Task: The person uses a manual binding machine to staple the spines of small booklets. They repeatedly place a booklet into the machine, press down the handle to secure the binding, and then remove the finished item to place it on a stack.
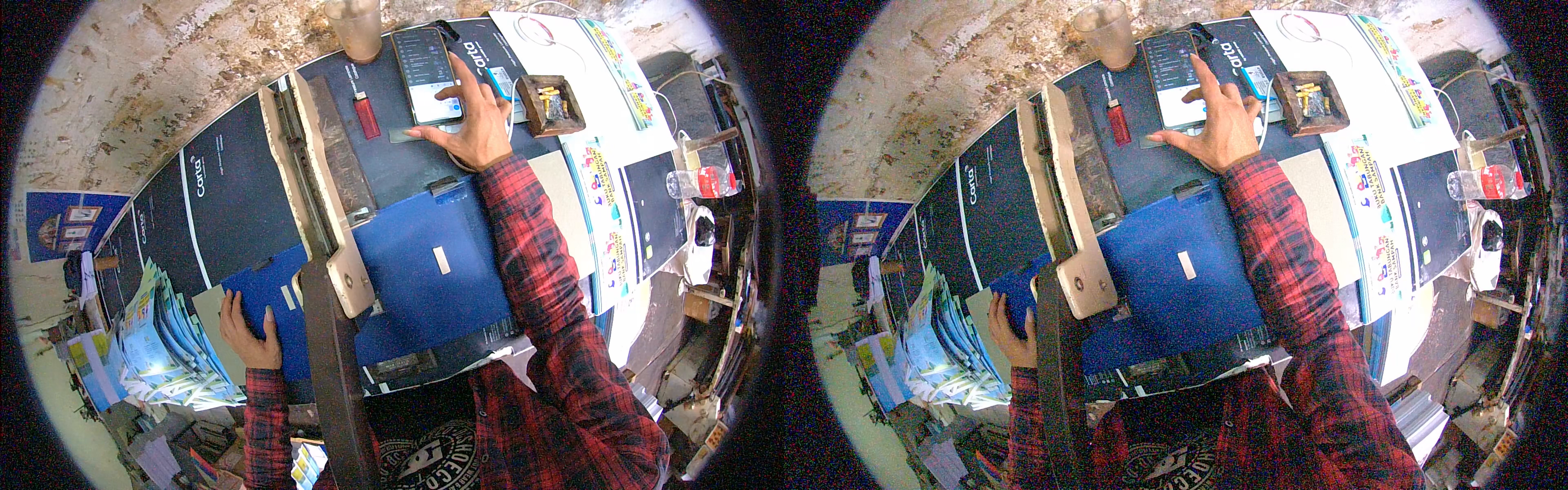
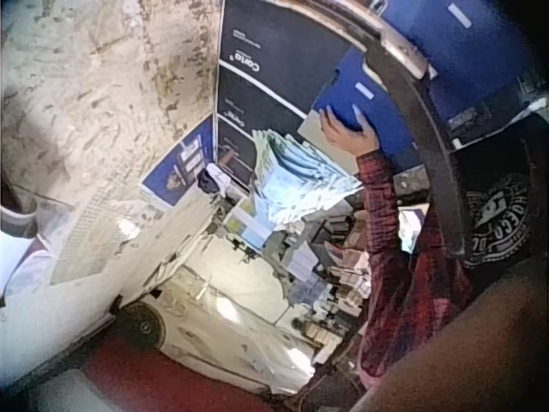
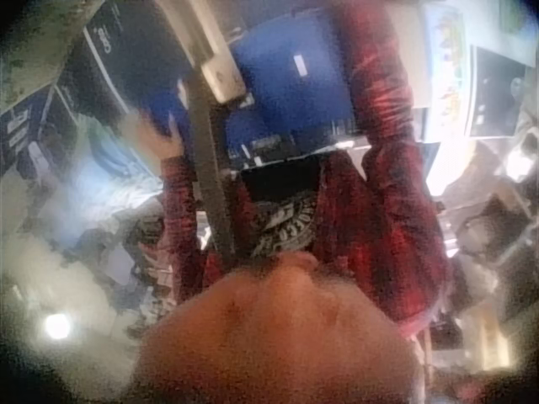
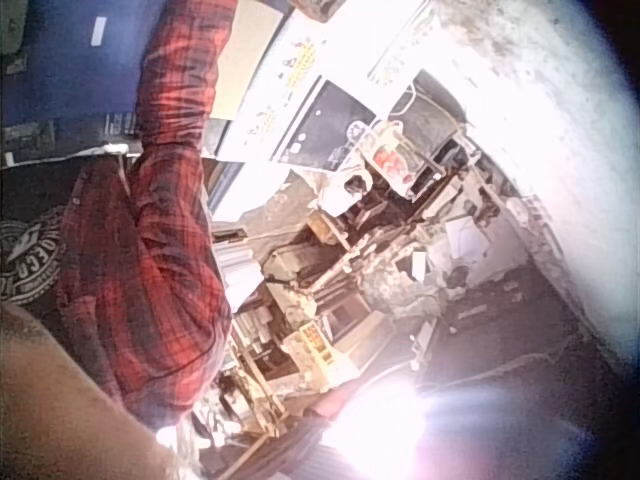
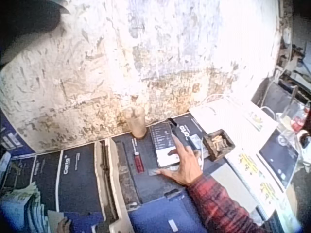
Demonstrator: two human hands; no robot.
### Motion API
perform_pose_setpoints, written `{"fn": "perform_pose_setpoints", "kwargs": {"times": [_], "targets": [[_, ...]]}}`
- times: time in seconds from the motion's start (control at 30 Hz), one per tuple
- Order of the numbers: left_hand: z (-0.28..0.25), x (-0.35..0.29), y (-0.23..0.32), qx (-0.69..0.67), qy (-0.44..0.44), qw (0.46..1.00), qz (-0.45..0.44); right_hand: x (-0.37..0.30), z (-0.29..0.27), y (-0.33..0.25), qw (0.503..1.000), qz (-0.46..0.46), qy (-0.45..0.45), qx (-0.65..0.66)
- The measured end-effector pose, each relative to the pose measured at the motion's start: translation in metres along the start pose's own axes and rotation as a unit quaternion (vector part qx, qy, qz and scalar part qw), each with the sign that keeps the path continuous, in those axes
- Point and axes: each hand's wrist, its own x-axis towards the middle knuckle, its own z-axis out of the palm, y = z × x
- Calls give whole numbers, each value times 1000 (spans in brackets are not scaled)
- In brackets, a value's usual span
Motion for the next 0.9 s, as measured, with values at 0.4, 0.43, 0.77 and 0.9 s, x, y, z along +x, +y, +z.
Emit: {"fn": "perform_pose_setpoints", "kwargs": {"times": [0.4,0.43,0.77,0.9], "targets": [[-1,0,1,1,0,1000,3,0,0,-1,1000,1,-2,6],[-1,0,1,2,0,1000,3,0,0,-1,1000,1,-2,6],[0,-1,-1,2,0,1000,0,0,1,0,1000,4,-6,7],[0,0,1,2,-1,1000,-3,1,1,1,1000,6,-8,2]]}}
